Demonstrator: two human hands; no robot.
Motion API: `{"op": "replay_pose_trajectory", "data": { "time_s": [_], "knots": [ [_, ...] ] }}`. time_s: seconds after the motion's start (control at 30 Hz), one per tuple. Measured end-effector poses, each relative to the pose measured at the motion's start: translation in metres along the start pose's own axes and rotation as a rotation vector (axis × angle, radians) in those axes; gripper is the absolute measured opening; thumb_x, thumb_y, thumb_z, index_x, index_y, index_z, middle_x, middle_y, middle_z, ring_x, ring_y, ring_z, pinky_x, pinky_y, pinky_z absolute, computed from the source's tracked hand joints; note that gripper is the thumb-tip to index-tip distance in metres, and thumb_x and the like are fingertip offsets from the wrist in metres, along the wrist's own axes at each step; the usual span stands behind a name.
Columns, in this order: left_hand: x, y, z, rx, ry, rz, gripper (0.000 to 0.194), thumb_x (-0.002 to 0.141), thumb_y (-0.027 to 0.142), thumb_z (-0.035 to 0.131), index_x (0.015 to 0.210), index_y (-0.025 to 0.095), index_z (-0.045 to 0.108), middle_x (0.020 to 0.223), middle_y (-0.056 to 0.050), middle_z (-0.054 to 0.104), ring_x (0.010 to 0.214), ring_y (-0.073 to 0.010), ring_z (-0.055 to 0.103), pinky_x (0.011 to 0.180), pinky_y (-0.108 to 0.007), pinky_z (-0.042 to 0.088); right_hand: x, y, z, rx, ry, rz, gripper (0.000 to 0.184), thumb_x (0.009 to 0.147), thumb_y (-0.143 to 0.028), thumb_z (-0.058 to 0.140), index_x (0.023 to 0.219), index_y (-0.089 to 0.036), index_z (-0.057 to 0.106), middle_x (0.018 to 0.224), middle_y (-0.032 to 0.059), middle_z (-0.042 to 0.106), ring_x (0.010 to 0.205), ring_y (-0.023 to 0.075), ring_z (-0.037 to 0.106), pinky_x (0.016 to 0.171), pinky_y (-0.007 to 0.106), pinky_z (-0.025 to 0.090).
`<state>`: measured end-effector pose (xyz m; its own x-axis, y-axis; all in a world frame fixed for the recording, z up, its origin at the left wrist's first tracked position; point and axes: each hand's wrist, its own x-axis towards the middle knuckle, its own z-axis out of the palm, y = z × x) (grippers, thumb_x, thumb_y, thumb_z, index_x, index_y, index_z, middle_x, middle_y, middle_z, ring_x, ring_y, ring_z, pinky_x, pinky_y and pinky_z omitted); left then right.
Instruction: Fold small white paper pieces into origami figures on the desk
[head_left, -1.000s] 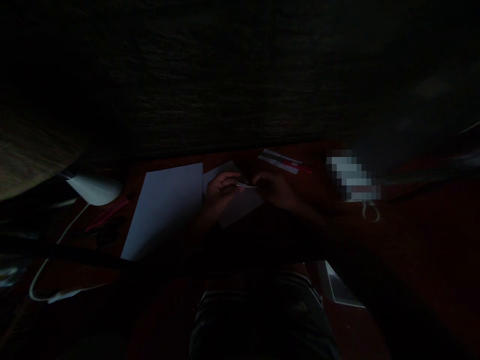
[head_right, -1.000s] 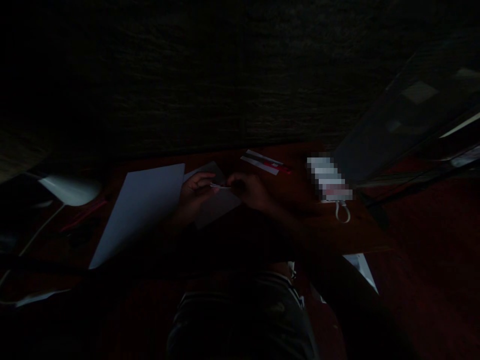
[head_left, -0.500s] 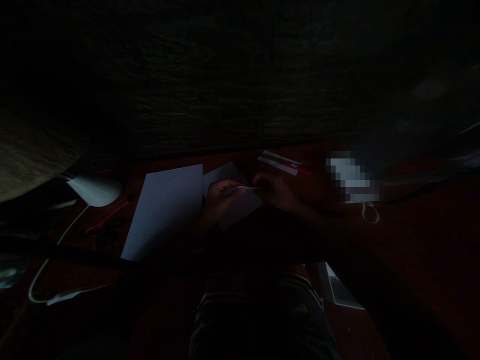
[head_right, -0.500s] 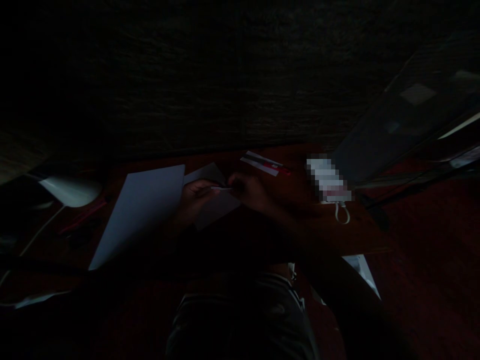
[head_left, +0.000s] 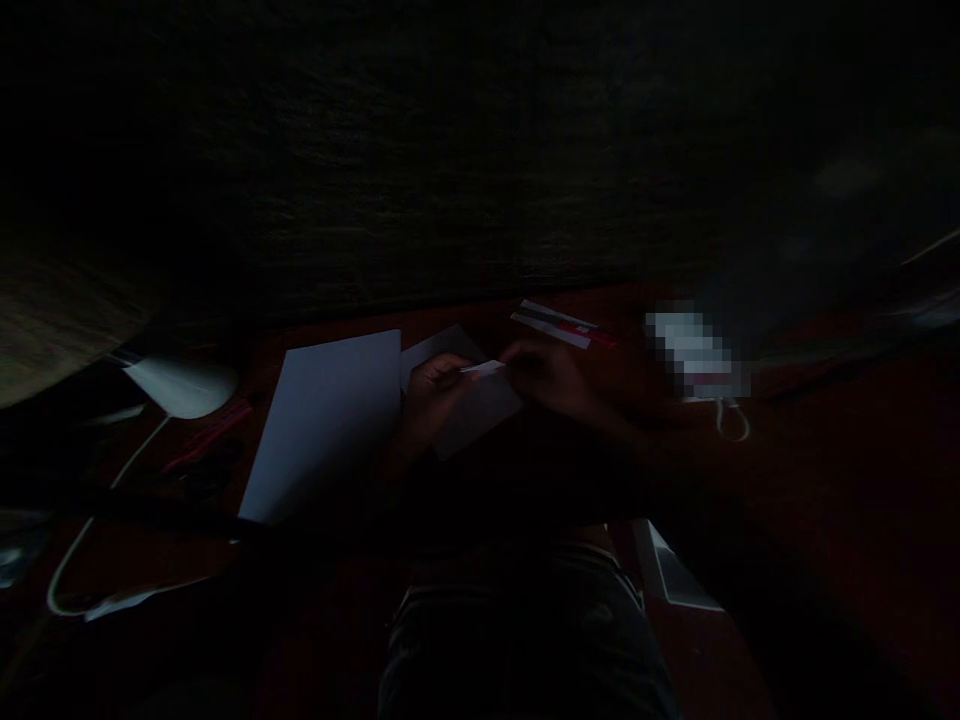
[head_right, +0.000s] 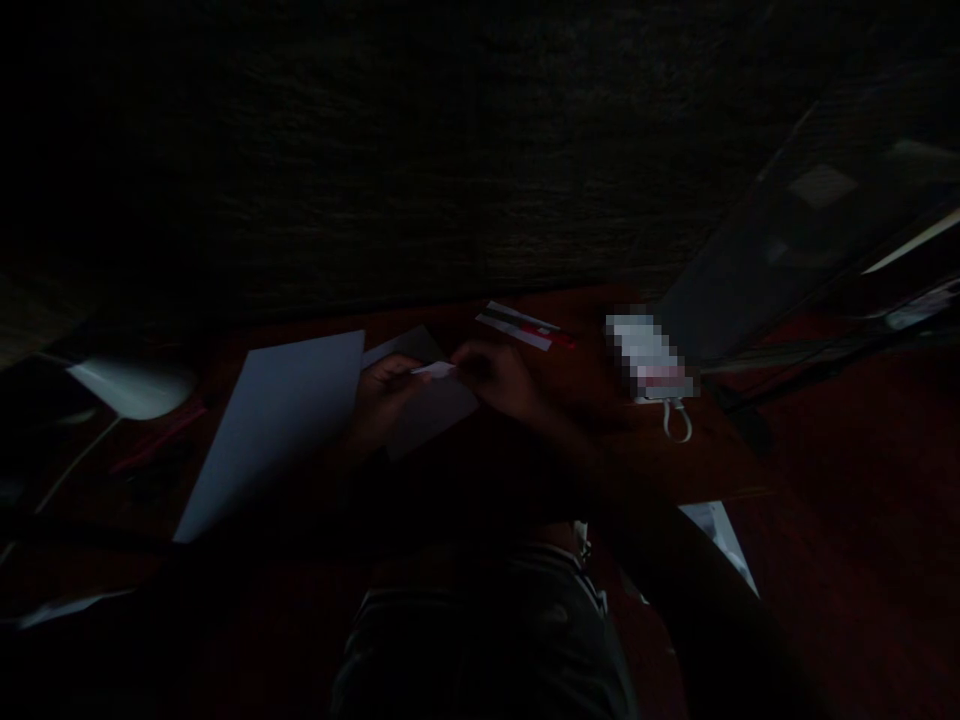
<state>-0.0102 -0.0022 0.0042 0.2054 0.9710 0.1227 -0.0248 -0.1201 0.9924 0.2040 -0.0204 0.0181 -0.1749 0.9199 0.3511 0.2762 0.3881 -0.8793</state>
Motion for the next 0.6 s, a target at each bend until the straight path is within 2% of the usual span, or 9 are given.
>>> {"op": "replay_pose_trajectory", "data": {
  "time_s": [0.13, 0.27, 0.4, 0.5, 0.6],
  "knots": [
    [0.0002, 0.0026, -0.0004, 0.055, 0.019, 0.06, 0.028, 0.071, 0.042, 0.088, 0.081, 0.02, 0.074, 0.085, -0.005, 0.079, 0.078, -0.0192, 0.072, 0.068, -0.028, 0.055, -0.0004, 0.002, 0.0003, -0.003, -0.04, -0.003, 0.01, 0.08, -0.019, 0.067, 0.089, -0.02, 0.072, 0.09, 0.0034, 0.075, 0.082, 0.0188, 0.069, 0.076, 0.031, 0.053],
    [-0.0001, 0.0052, 0.0007, 0.027, 0.038, 0.06, 0.03, 0.069, 0.043, 0.089, 0.079, 0.02, 0.072, 0.078, -0.002, 0.076, 0.07, -0.0172, 0.069, 0.063, -0.027, 0.054, -0.0014, 0.0027, 0.0016, -0.01, -0.041, 0.004, 0.012, 0.084, -0.026, 0.07, 0.095, -0.02, 0.071, 0.096, 0.0048, 0.076, 0.087, 0.0198, 0.07, 0.08, 0.033, 0.054],
    [-0.0014, 0.0065, 0.0012, -0.016, 0.038, 0.026, 0.032, 0.068, 0.042, 0.091, 0.078, 0.02, 0.07, 0.073, -0.001, 0.074, 0.064, -0.0146, 0.066, 0.058, -0.025, 0.051, -0.0016, 0.0022, 0.0027, 0.011, -0.005, 0.009, 0.022, 0.085, -0.032, 0.075, 0.104, -0.021, 0.07, 0.099, 0.0054, 0.076, 0.09, 0.0206, 0.071, 0.081, 0.034, 0.056],
    [-0.0014, 0.0057, 0.0007, -0.016, 0.048, 0.033, 0.03, 0.068, 0.04, 0.091, 0.08, 0.02, 0.072, 0.074, -0.001, 0.074, 0.065, -0.0144, 0.065, 0.058, -0.024, 0.05, -0.0017, 0.0016, 0.0021, 0.001, -0.04, 0.024, 0.018, 0.088, -0.032, 0.074, 0.101, -0.021, 0.072, 0.098, 0.0056, 0.077, 0.09, 0.0209, 0.072, 0.081, 0.034, 0.056],
    [-0.0006, 0.0044, -0.0002, -0.011, 0.029, 0.087, 0.022, 0.07, 0.035, 0.088, 0.081, 0.02, 0.075, 0.083, -0.003, 0.077, 0.075, -0.0164, 0.07, 0.066, -0.026, 0.053, -0.0016, 0.0029, 0.0004, -0.009, -0.038, 0.01, 0.011, 0.087, -0.028, 0.074, 0.096, -0.02, 0.075, 0.098, 0.0054, 0.078, 0.09, 0.0208, 0.073, 0.082, 0.034, 0.057]
  ]
}}
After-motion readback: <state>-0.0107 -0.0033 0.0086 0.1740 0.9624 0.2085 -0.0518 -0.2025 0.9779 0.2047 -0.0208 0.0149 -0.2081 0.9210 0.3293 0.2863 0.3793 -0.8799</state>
